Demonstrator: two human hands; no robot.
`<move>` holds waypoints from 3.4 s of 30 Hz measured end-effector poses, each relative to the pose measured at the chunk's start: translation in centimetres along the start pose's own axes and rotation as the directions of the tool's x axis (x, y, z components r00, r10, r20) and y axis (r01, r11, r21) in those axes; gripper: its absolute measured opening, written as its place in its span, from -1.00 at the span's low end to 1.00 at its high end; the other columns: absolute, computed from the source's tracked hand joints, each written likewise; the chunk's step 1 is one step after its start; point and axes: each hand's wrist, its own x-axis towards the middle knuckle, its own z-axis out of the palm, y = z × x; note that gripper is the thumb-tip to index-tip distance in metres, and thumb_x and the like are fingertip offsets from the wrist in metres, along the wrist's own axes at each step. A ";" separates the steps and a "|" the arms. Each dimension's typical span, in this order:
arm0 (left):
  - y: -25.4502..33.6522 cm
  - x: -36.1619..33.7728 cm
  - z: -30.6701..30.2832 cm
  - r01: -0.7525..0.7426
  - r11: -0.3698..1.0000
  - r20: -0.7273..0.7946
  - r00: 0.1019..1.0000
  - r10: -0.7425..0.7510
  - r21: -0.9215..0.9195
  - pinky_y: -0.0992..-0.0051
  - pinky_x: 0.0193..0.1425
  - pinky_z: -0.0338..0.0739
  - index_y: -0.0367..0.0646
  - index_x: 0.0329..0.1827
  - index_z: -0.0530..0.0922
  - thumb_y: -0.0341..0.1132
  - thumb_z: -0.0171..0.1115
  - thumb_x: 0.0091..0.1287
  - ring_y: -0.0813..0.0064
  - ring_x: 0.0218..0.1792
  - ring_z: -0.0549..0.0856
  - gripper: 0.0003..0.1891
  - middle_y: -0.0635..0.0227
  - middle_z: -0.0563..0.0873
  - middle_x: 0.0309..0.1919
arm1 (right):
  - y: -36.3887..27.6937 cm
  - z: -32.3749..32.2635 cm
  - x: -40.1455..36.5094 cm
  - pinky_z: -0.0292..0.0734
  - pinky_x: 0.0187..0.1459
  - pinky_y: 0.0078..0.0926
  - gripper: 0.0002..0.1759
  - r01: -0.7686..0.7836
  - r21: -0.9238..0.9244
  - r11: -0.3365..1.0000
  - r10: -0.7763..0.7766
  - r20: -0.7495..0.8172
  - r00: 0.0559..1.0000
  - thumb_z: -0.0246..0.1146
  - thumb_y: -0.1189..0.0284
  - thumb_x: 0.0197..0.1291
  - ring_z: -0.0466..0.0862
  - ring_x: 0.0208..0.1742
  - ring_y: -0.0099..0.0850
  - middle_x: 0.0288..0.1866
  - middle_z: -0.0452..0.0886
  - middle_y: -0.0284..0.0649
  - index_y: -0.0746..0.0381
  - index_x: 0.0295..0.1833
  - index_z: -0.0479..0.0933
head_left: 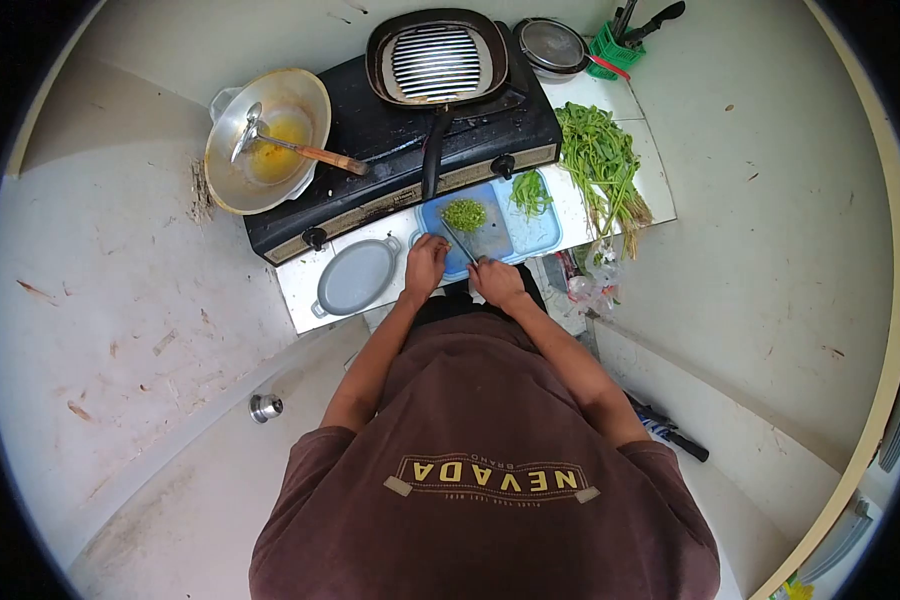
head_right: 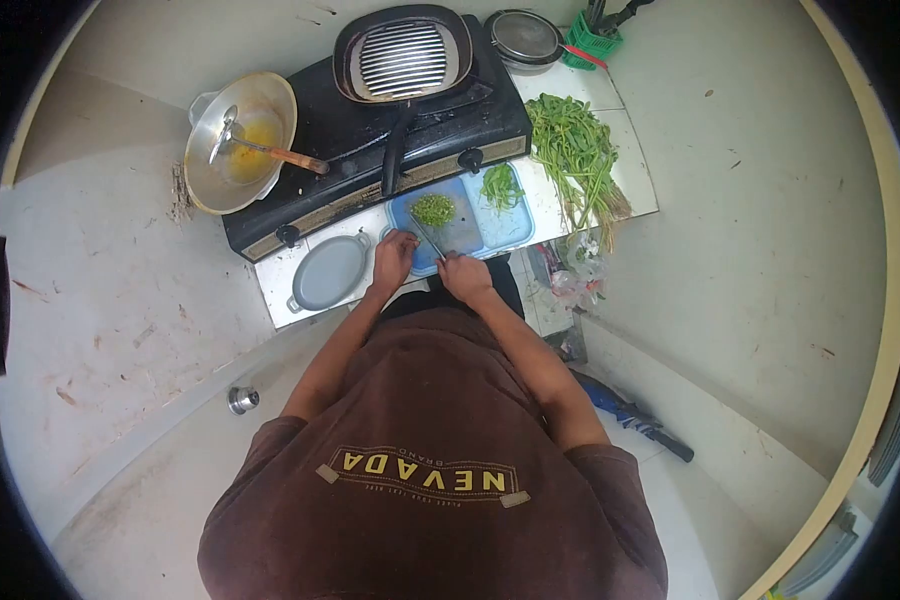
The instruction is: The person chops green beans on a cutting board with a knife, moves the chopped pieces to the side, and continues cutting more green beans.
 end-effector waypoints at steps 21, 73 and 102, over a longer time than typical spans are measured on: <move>0.9 0.1 -0.4 -0.011 1.000 -0.005 1.000 0.011 0.020 0.16 -0.09 0.60 -0.34 -0.23 0.69 -0.54 0.28 0.32 0.00 -0.24 0.73 -0.94 0.00 0.68 -0.28 | -0.2 -0.1 0.0 0.70 -0.16 0.06 -0.49 0.069 -0.027 0.997 -0.068 0.044 0.997 0.04 0.07 0.55 0.79 -0.26 0.12 -0.36 0.75 0.14 0.35 -0.12 0.59; 0.4 -0.5 0.1 -0.101 0.991 -0.079 0.991 0.108 0.089 0.12 -0.10 0.62 -0.31 -0.20 0.70 -0.59 0.28 0.28 -0.09 -0.23 0.72 -0.91 0.00 0.68 -0.25 | -0.6 0.7 1.5 0.69 -0.17 0.07 -0.47 0.121 0.025 0.992 -0.120 -0.048 0.992 0.05 0.08 0.55 0.78 -0.28 0.13 -0.39 0.73 0.15 0.36 -0.19 0.60; -0.3 -0.3 0.0 -0.090 0.994 -0.055 0.994 0.094 0.066 0.22 -0.16 0.64 -0.34 -0.18 0.72 -0.56 0.31 0.31 0.07 -0.29 0.77 -0.91 0.04 0.69 -0.28 | -0.8 1.0 0.1 0.70 -0.19 0.05 -0.49 0.076 0.006 0.997 -0.076 -0.026 0.997 0.03 0.10 0.56 0.79 -0.30 0.10 -0.38 0.74 0.14 0.36 -0.19 0.58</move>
